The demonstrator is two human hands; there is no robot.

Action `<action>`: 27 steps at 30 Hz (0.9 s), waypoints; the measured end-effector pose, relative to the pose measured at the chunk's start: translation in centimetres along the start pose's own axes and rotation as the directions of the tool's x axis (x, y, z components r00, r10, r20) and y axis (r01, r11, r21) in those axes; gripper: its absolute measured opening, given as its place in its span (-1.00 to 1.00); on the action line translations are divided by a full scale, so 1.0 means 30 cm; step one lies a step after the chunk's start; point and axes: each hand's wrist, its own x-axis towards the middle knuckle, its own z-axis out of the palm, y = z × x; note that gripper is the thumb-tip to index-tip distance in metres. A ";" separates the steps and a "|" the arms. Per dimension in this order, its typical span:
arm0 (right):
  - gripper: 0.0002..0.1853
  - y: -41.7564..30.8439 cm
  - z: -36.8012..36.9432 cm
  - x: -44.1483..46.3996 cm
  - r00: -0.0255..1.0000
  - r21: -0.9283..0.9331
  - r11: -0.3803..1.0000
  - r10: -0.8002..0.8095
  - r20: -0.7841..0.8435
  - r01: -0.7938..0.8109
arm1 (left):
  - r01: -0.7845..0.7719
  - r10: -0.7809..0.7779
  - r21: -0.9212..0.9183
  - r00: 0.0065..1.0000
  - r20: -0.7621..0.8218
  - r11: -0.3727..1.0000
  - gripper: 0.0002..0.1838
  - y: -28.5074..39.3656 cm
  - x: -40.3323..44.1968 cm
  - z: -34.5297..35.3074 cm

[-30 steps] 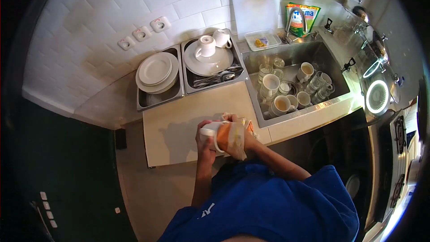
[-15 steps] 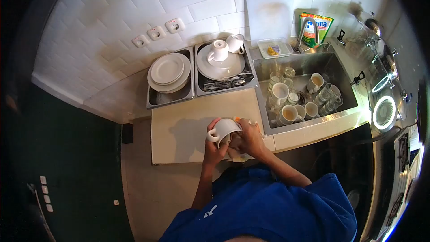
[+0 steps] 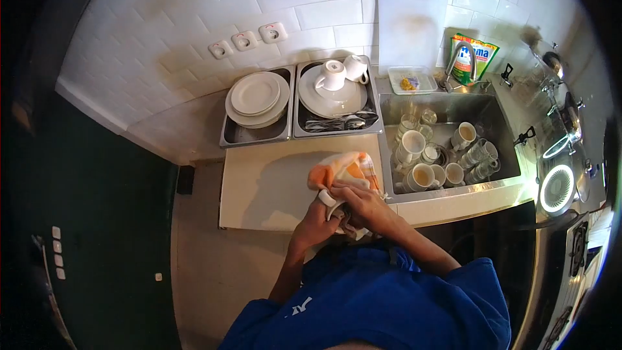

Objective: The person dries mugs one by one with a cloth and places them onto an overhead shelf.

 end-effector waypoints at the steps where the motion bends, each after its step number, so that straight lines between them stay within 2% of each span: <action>1: -0.42 0.009 0.005 -0.009 1.000 0.025 1.000 0.019 -0.016 -0.019 | 0.011 -0.013 0.052 0.999 0.035 0.999 -0.47 0.029 -0.007 -0.007; 2: -0.41 0.022 0.016 -0.025 0.999 0.050 0.998 0.039 -0.031 -0.038 | 0.021 -0.028 0.105 0.997 0.069 0.994 -0.44 0.049 -0.014 -0.014; 3: -0.41 0.030 0.020 -0.034 0.997 0.075 0.996 0.058 -0.045 -0.055 | 0.016 -0.012 -0.066 0.998 0.062 0.998 -0.44 0.055 -0.020 -0.021; 5: -0.49 0.013 0.000 -0.035 0.951 0.234 0.927 0.308 -0.025 -0.294 | 0.001 0.017 -0.402 0.999 0.042 0.916 -0.41 0.059 -0.036 -0.027; 6: -0.53 0.002 -0.013 -0.033 0.905 0.308 0.861 0.425 0.002 -0.405 | 0.074 -0.049 -0.670 0.997 0.056 0.738 -0.39 0.056 -0.036 -0.022; 7: -0.66 -0.003 -0.021 -0.014 0.881 0.377 0.823 0.472 -0.036 -0.425 | 0.130 -0.107 -0.868 0.990 0.089 0.479 -0.38 0.053 -0.038 -0.017; 8: -0.66 0.003 -0.007 -0.017 0.890 0.414 0.818 0.455 -0.043 -0.398 | 0.162 -0.150 -0.972 0.979 0.137 0.169 -0.35 0.055 -0.040 -0.014; 10: -0.66 0.017 0.027 -0.020 0.905 0.489 0.804 0.421 -0.064 -0.340 | 0.158 -0.278 -0.957 0.957 0.087 0.245 -0.39 0.068 -0.024 0.024; 12: -0.65 0.008 0.027 -0.016 0.900 0.434 0.818 0.435 -0.037 -0.377 | 0.142 -0.364 -0.938 0.931 0.018 0.315 -0.43 0.058 -0.007 0.052; 13: -0.66 0.008 0.021 -0.014 0.898 0.397 0.827 0.440 -0.015 -0.398 | 0.142 -0.389 -0.943 0.921 0.015 0.300 -0.50 0.049 -0.007 0.059; 14: -0.68 0.008 0.013 -0.011 0.895 0.359 0.834 0.447 0.006 -0.419 | 0.136 -0.368 -0.939 0.930 0.010 0.317 -0.49 0.047 -0.010 0.060; 17: -0.62 0.005 -0.047 0.009 0.925 0.297 0.880 0.320 0.206 -0.371 | 0.121 -0.327 -0.930 0.945 0.001 0.347 -0.49 0.034 -0.021 0.061; 19: -0.57 0.066 -0.055 -0.003 0.944 0.390 0.868 0.228 0.238 -0.307 | 0.110 -0.336 -0.932 0.942 -0.013 0.345 -0.49 -0.003 -0.025 0.051; 20: -0.55 0.102 -0.058 -0.013 0.952 0.436 0.857 0.177 0.250 -0.274 | 0.055 -0.266 -0.826 0.957 -0.117 0.561 -0.50 -0.018 -0.031 0.043; 21: -0.53 0.131 -0.070 -0.027 0.933 0.510 0.786 0.241 0.267 -0.349 | -0.009 -0.173 -0.670 0.963 -0.205 0.742 -0.51 -0.032 -0.040 0.035; 23: -0.55 0.119 -0.064 -0.005 0.919 0.642 0.664 0.345 0.191 -0.383 | -0.006 -0.186 -0.563 0.941 -0.284 0.826 -0.56 -0.044 -0.035 0.032; 24: -0.56 0.111 -0.059 0.002 0.901 0.703 0.595 0.403 0.160 -0.391 | 0.059 -0.311 -0.650 0.908 -0.280 0.757 -0.59 -0.044 -0.029 0.037; 25: -0.55 0.123 -0.023 -0.018 0.885 0.456 0.762 0.436 0.165 -0.460 | 0.116 -0.431 -0.731 0.864 -0.260 0.673 -0.62 -0.048 -0.024 0.043; 26: -0.54 0.054 -0.030 0.013 0.936 0.237 0.908 0.314 0.156 -0.344 | 0.103 -0.390 -0.654 0.867 -0.310 0.750 -0.61 -0.061 -0.020 0.049; 27: -0.57 0.014 -0.024 0.032 0.923 0.238 0.894 0.348 0.165 -0.380 | 0.092 -0.343 -0.568 0.870 -0.354 0.818 -0.59 -0.080 -0.017 0.054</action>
